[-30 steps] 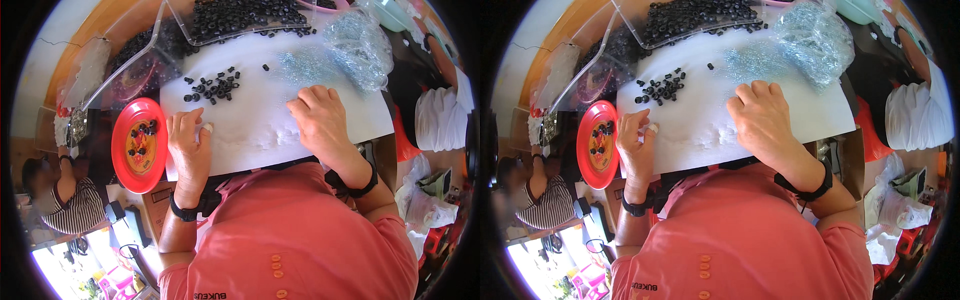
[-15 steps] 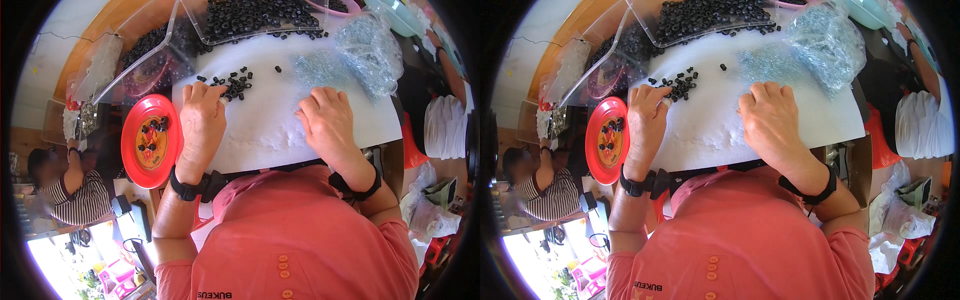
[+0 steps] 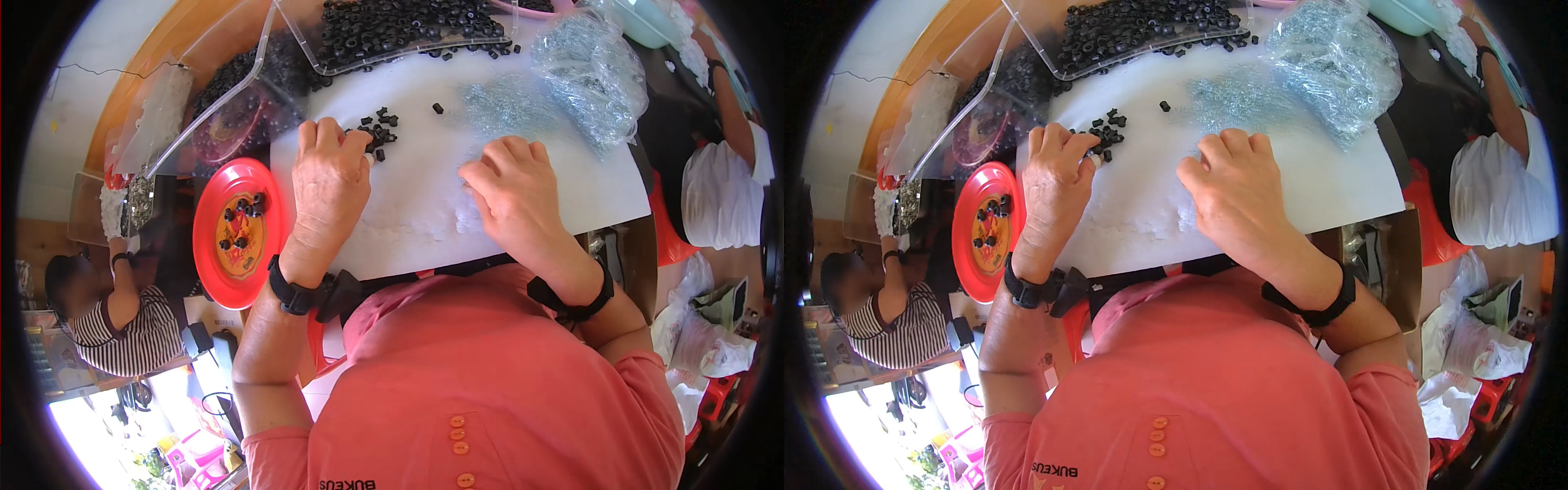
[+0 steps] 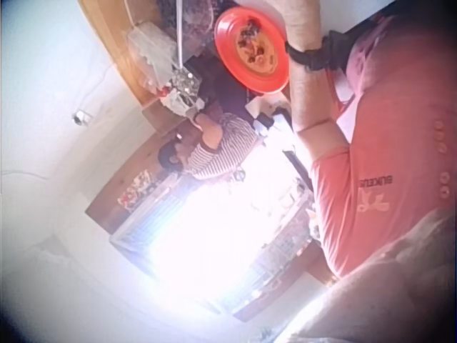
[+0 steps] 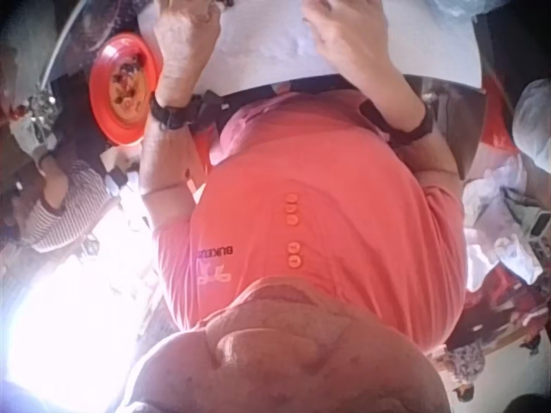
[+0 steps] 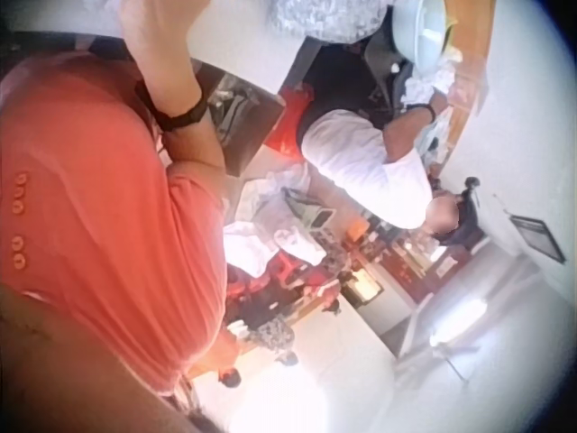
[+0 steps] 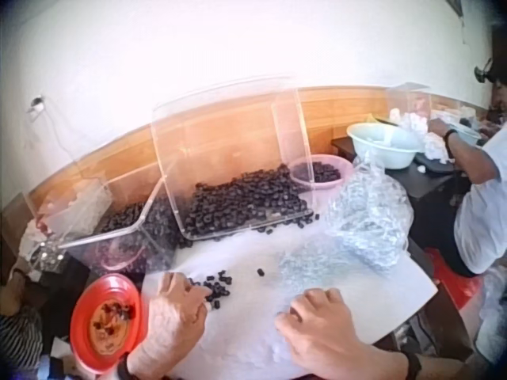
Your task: Manually inserting white components into black plastic shoe eyelets.
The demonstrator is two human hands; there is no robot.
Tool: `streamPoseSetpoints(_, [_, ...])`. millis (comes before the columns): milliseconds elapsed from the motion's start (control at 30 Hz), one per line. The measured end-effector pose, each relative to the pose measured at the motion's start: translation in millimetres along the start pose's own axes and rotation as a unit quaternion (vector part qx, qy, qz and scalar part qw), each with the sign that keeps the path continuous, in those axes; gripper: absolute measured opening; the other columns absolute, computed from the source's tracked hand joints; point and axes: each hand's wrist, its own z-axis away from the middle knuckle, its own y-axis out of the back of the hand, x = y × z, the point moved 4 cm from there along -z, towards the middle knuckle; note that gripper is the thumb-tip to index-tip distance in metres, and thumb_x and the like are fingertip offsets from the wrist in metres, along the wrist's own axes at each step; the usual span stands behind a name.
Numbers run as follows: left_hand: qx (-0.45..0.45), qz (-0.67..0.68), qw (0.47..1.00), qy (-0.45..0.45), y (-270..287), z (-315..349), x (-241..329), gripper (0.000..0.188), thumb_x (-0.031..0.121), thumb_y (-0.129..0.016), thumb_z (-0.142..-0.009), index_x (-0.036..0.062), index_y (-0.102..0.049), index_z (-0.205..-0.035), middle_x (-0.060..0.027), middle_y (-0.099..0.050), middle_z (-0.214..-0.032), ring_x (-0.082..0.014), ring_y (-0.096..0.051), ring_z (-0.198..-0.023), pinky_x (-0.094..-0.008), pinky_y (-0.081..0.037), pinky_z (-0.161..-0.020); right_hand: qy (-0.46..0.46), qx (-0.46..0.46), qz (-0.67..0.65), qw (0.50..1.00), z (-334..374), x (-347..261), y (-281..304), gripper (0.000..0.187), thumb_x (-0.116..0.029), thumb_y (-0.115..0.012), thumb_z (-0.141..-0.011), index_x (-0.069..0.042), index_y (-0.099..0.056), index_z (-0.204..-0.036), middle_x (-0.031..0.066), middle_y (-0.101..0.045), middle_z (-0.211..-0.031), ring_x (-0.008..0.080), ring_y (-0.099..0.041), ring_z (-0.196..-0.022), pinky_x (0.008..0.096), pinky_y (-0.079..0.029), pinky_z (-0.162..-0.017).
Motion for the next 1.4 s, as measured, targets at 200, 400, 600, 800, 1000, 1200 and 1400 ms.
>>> streamPoseSetpoints(200, [0.001, -0.057, 0.997, -0.044, -1, -2, 2, 0.014, 0.0, -0.07, -0.07, 0.0014, -0.065, -0.084, -0.012, -0.055, -0.089, -0.0313, -0.053, -0.09, -0.0405, -0.049, -0.076, 0.037, -0.02, 0.037, 0.998, -8, -5, -1, 0.013, -0.003, -0.07, -0.071, -0.007, -0.061, -0.079, 0.0057, -0.055, -0.084, 0.0253, -0.053, -0.086, 0.0385, -0.037, -0.071])
streamPoseSetpoints(400, [-0.057, 0.081, 0.994, -0.05, 25, 22, 31, 0.018, -0.003, -0.068, -0.072, 0.0002, -0.064, -0.09, -0.0121, -0.056, -0.088, -0.0319, -0.055, -0.087, -0.042, -0.048, -0.072, 0.033, -0.024, 0.025, 0.999, -3, 7, -1, 0.011, -0.002, -0.066, -0.069, -0.006, -0.061, -0.077, 0.0068, -0.055, -0.084, 0.026, -0.053, -0.085, 0.0383, -0.038, -0.073])
streamPoseSetpoints(600, [-0.071, 0.16, 0.985, -0.002, 12, 32, 32, 0.017, -0.004, -0.067, -0.074, -0.0008, -0.066, -0.091, -0.0116, -0.057, -0.087, -0.0298, -0.054, -0.085, -0.0389, -0.047, -0.072, 0.102, -0.046, 0.064, 0.992, -12, -7, -5, 0.012, -0.011, -0.071, -0.064, -0.007, -0.066, -0.075, 0.0072, -0.059, -0.081, 0.0251, -0.056, -0.085, 0.0378, -0.039, -0.073])
streamPoseSetpoints(800, [-0.046, 0.207, 0.975, 0.066, 6, 45, 18, 0.023, -0.006, -0.065, -0.075, 0.0008, -0.069, -0.096, -0.0107, -0.057, -0.086, -0.0283, -0.054, -0.087, -0.0365, -0.048, -0.072, 0.122, -0.032, 0.055, 0.991, -15, -9, -9, 0.011, -0.01, -0.07, -0.064, -0.007, -0.064, -0.073, 0.0077, -0.058, -0.081, 0.0255, -0.056, -0.083, 0.038, -0.04, -0.073])
streamPoseSetpoints(1000, [-0.017, 0.107, 0.994, 0.027, 16, 46, 30, 0.026, -0.008, -0.064, -0.072, 0.0017, -0.069, -0.096, -0.0102, -0.057, -0.088, -0.0289, -0.055, -0.086, -0.0383, -0.05, -0.071, 0.094, -0.049, 0.045, 0.993, -14, -5, -7, 0.016, -0.005, -0.068, -0.065, -0.005, -0.062, -0.079, 0.009, -0.058, -0.081, 0.0264, -0.056, -0.083, 0.0381, -0.041, -0.073])
streamPoseSetpoints(1200, [0.01, 0.273, 0.958, 0.086, 8, 54, 18, 0.025, -0.008, -0.065, -0.077, -0.0003, -0.069, -0.101, -0.0075, -0.058, -0.088, -0.0215, -0.055, -0.081, -0.0316, -0.049, -0.069, 0.061, -0.047, 0.029, 0.997, -13, -12, -5, 0.018, -0.002, -0.066, -0.065, -0.005, -0.058, -0.081, 0.0101, -0.057, -0.087, 0.0275, -0.055, -0.085, 0.0387, -0.041, -0.075])
streamPoseSetpoints(1400, [-0.052, 0.513, 0.822, 0.241, 12, 56, 19, 0.023, -0.003, -0.063, -0.089, -0.0012, -0.069, -0.111, -0.0005, -0.058, -0.089, -0.0069, -0.051, -0.07, -0.021, -0.042, -0.062, 0.089, -0.057, 0.064, 0.992, -2, -13, -3, 0.02, -0.002, -0.065, -0.067, -0.004, -0.058, -0.085, 0.0112, -0.052, -0.09, 0.0277, -0.052, -0.087, 0.0389, -0.041, -0.074])
